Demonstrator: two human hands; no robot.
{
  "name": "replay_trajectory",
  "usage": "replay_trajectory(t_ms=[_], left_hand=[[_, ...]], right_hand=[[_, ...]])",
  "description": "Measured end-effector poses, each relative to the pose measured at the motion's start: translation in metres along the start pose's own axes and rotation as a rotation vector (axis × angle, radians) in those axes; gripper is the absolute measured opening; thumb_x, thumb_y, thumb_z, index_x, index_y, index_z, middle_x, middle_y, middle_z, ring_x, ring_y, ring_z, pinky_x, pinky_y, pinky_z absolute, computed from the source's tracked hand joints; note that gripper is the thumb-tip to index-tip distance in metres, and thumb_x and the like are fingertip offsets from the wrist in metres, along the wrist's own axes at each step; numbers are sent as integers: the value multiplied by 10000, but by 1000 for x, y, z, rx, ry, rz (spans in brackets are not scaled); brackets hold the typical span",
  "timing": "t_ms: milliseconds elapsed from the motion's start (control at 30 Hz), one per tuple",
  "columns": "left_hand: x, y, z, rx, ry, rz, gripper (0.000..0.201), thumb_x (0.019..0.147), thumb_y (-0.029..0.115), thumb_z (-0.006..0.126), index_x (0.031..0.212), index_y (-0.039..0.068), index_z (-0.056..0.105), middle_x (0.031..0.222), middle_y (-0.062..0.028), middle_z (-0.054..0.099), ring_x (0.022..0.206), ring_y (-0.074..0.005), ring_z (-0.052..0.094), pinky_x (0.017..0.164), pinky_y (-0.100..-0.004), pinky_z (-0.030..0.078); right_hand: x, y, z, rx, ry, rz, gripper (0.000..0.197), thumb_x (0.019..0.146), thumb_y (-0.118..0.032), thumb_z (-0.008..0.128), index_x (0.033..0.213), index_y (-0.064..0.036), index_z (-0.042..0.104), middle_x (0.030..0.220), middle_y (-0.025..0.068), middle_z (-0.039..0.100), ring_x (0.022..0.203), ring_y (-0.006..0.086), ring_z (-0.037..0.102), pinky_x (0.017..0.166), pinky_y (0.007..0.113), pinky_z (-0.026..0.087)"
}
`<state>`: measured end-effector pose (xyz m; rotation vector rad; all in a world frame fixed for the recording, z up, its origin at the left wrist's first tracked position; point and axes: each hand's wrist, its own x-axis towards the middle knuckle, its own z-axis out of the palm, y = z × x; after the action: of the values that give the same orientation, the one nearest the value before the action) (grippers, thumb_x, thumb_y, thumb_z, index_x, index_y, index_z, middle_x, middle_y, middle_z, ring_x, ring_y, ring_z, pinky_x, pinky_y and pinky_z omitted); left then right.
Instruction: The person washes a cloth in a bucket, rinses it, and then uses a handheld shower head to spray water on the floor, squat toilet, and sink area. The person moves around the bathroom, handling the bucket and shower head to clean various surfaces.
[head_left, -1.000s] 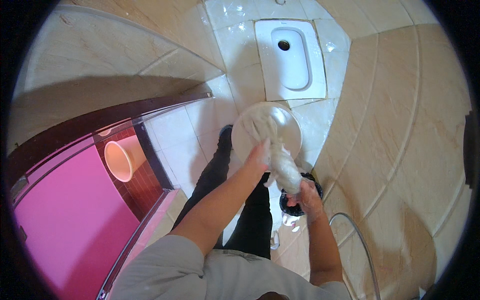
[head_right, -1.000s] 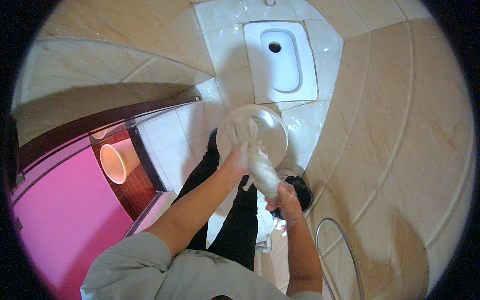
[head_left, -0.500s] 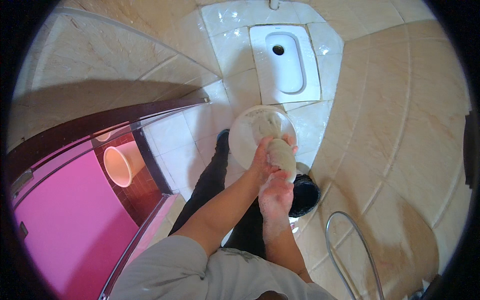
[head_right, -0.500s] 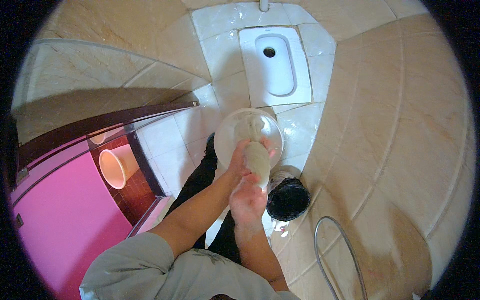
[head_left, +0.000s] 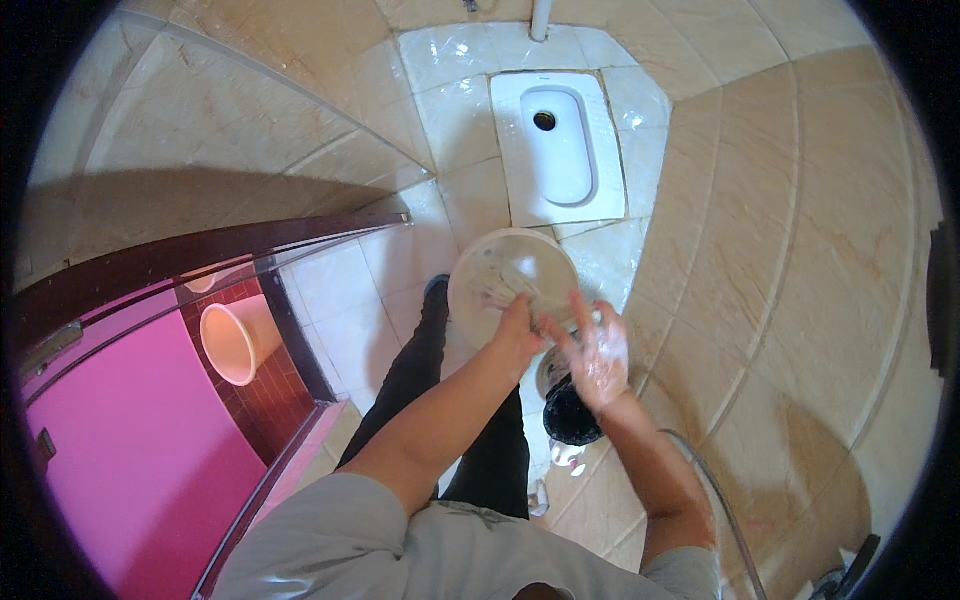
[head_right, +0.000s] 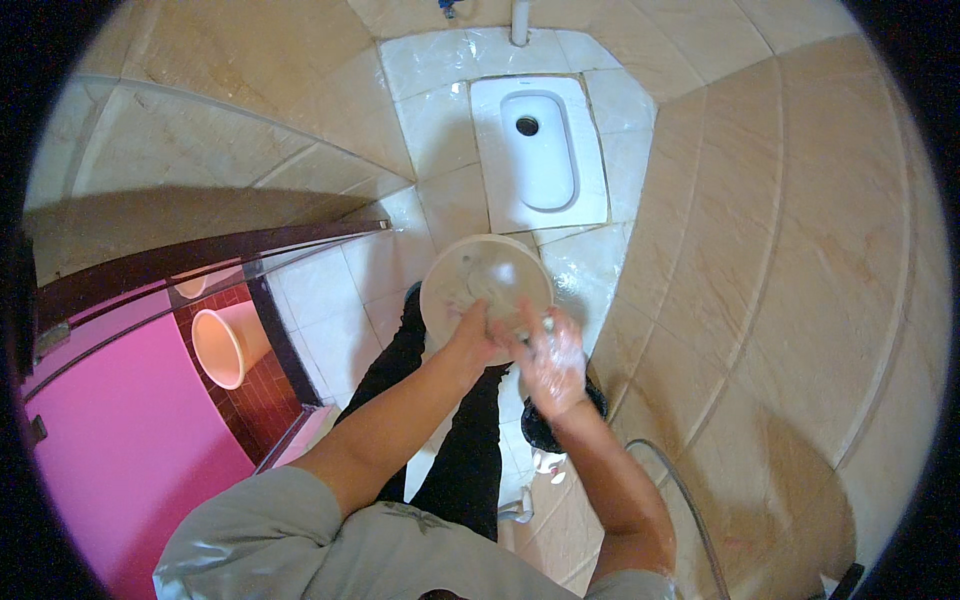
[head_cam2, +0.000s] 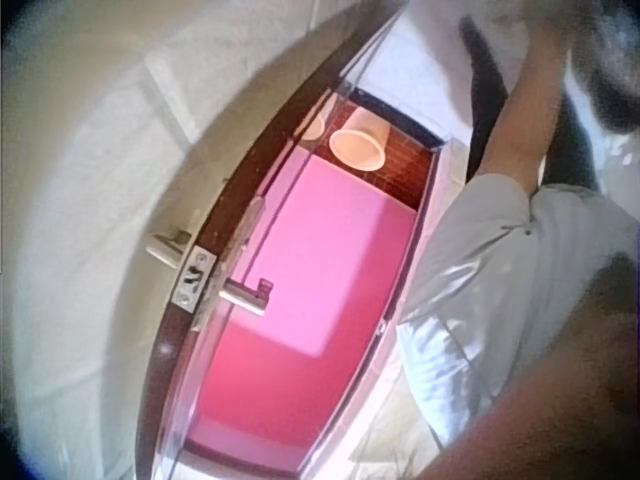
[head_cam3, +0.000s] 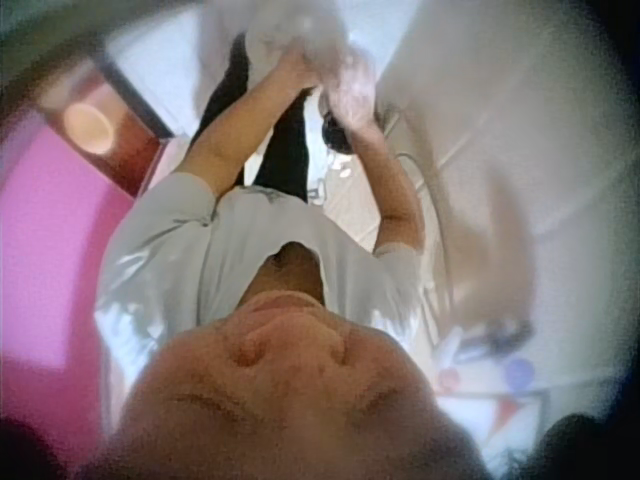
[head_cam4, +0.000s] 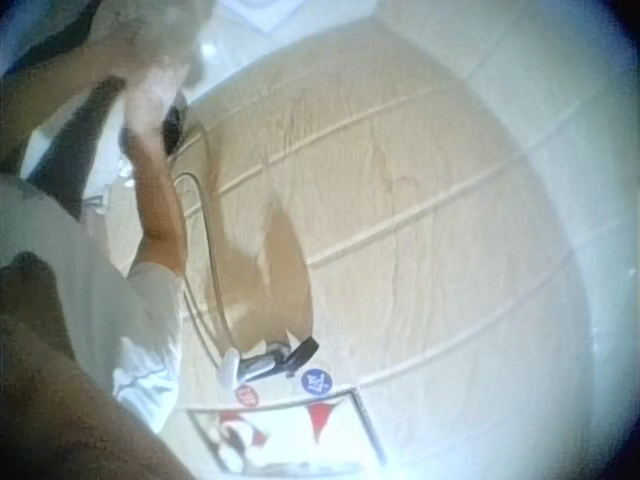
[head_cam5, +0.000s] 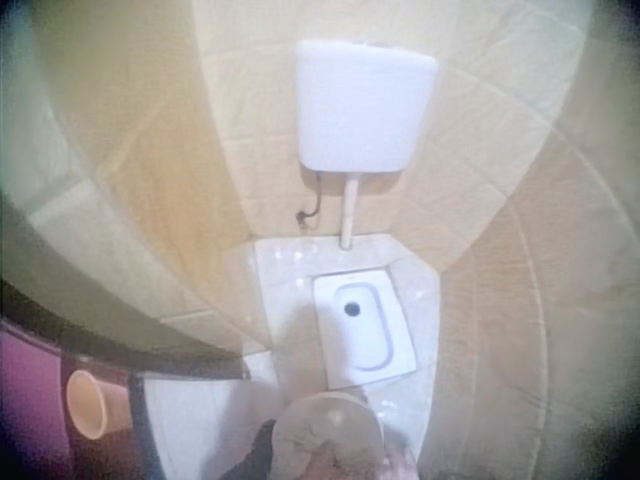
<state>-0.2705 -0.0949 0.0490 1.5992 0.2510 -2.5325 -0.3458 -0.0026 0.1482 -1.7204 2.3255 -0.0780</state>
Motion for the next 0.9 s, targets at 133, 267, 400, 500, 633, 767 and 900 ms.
replay_trajectory(t_ms=[133, 267, 400, 500, 633, 767, 900], left_hand=[[7, -5, -16, 78, 23, -22, 362, 886, 229, 328, 1203, 60, 370, 1178, -130, 446, 1073, -271, 460, 859, -446, 421], [-11, 3, -1, 184, 80, 151, 349, 840, 142, 390, 1174, 41, 382, 1093, -146, 492, 991, -272, 516, 790, -442, 463], [-2, 8, -11, 329, 75, 229, 404, 740, 95, 484, 1109, -36, 387, 920, -158, 541, 805, -265, 579, 682, -414, 500], [-40, 16, 30, 598, 250, 198, 403, 686, 84, 519, 1041, -80, 419, 816, -157, 558, 701, -247, 591, 609, -377, 505], [-43, 37, 14, 871, 66, 293, 350, 664, 79, 504, 968, -94, 484, 753, -155, 576, 631, -230, 588, 561, -342, 491], [-49, 40, 17, 772, -95, 318, 352, 642, 69, 482, 955, -88, 513, 712, -148, 587, 559, -225, 578, 524, -332, 485], [-66, 48, 33, 652, -385, 159, 355, 654, 60, 487, 983, -73, 491, 688, -138, 572, 517, -228, 566, 473, -340, 480]], right_hand=[[10, 23, 25, -8, -219, 129, 483, 689, -89, 548, 1149, -224, 484, 1045, 161, 508, 942, 329, 508, 702, 396, 467], [6, 30, 42, 93, -229, 255, 515, 653, -56, 571, 1151, -109, 454, 753, 129, 585, 715, 282, 588, 585, 366, 492], [-2, 24, 49, 540, -396, 459, 431, 606, -63, 617, 1018, -15, 502, 694, 137, 594, 681, 241, 604, 598, 335, 484], [-30, 13, 87, 1233, -330, 545, 302, 584, -65, 645, 857, 3, 534, 645, 104, 562, 560, 177, 565, 501, 292, 442], [-16, -24, 43, 1981, -531, 832, 284, 583, -68, 665, 829, -32, 526, 584, 17, 473, 441, 92, 415, 384, 213, 321], [-20, -45, 47, 2350, -536, 759, 334, 535, -41, 675, 820, -22, 502, 564, 27, 460, 371, 94, 378, 310, 201, 262], [-8, -60, 18, 2627, -579, 723, 333, 533, -41, 674, 804, -36, 481, 566, 44, 466, 362, 102, 376, 298, 202, 271]])
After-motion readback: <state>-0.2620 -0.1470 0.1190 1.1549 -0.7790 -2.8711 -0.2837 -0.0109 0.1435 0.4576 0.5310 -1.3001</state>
